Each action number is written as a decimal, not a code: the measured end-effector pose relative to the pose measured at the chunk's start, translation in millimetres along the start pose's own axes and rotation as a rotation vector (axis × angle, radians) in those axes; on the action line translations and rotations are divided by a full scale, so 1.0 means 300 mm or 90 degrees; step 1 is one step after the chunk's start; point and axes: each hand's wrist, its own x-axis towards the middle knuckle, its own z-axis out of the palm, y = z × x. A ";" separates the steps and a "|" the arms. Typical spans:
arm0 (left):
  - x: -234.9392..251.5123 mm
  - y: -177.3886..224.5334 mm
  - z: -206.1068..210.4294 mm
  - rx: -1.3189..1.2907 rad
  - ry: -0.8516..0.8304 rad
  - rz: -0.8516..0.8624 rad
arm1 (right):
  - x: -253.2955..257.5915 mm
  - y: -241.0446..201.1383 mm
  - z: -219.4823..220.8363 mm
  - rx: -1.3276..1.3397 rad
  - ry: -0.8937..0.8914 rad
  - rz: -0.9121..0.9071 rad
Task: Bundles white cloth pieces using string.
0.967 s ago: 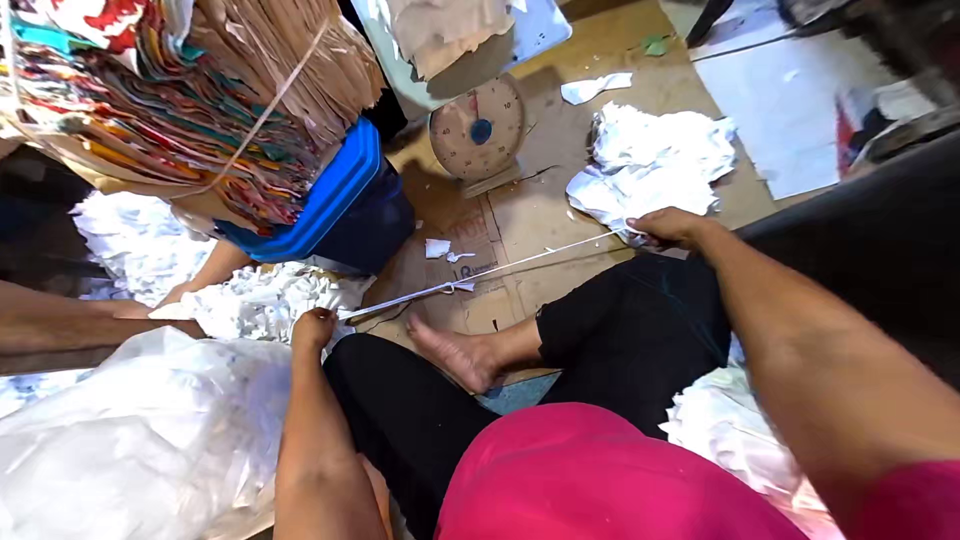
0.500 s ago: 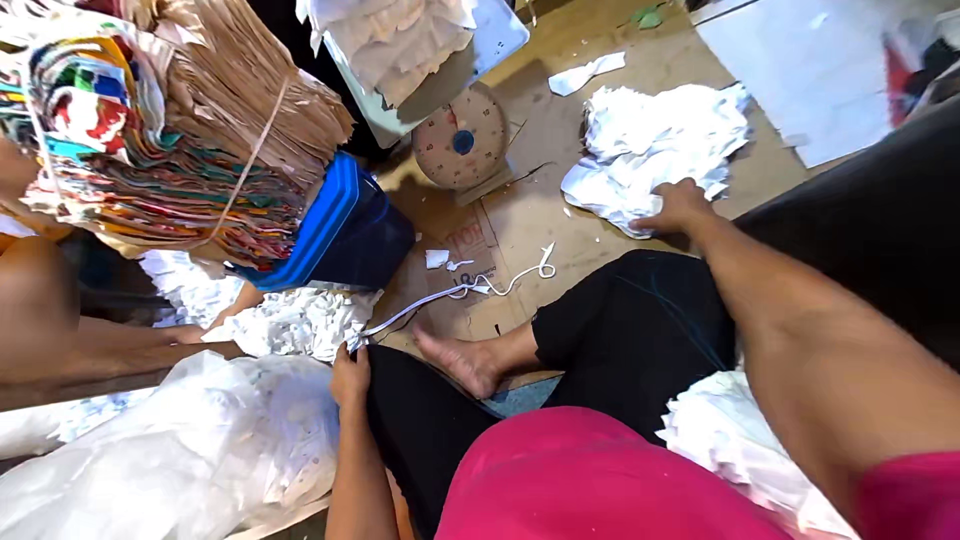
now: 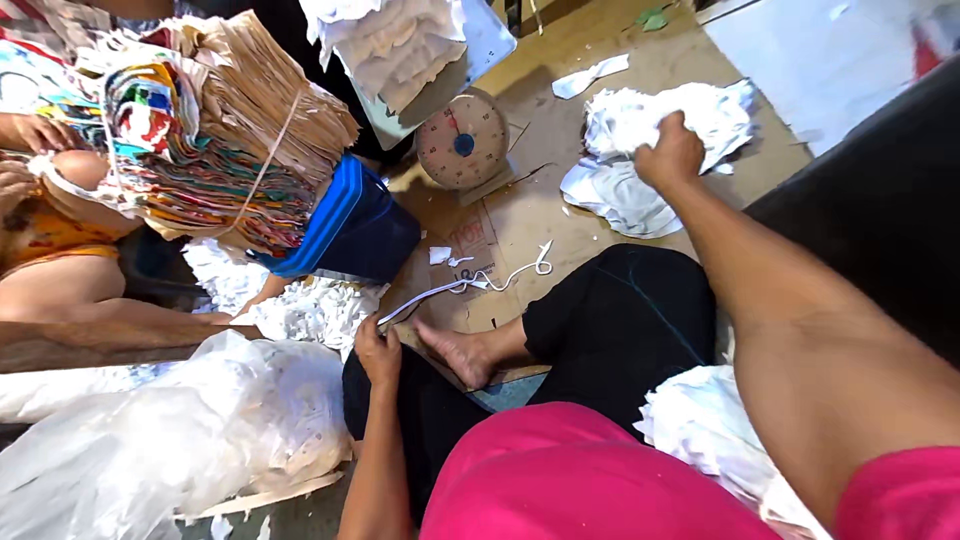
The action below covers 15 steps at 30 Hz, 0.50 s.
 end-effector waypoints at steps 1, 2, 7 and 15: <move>0.015 0.051 0.018 -0.063 -0.005 0.036 | 0.000 -0.065 -0.023 0.068 -0.005 -0.015; 0.037 0.106 0.036 -0.134 -0.032 0.041 | -0.005 -0.130 -0.039 0.147 -0.024 -0.029; 0.151 0.421 0.132 -0.667 -0.333 -0.184 | -0.188 -0.395 0.007 0.464 -0.402 -0.051; 0.165 0.580 0.229 -0.848 -0.335 -0.476 | -0.023 -0.221 0.251 -0.006 -0.420 -0.195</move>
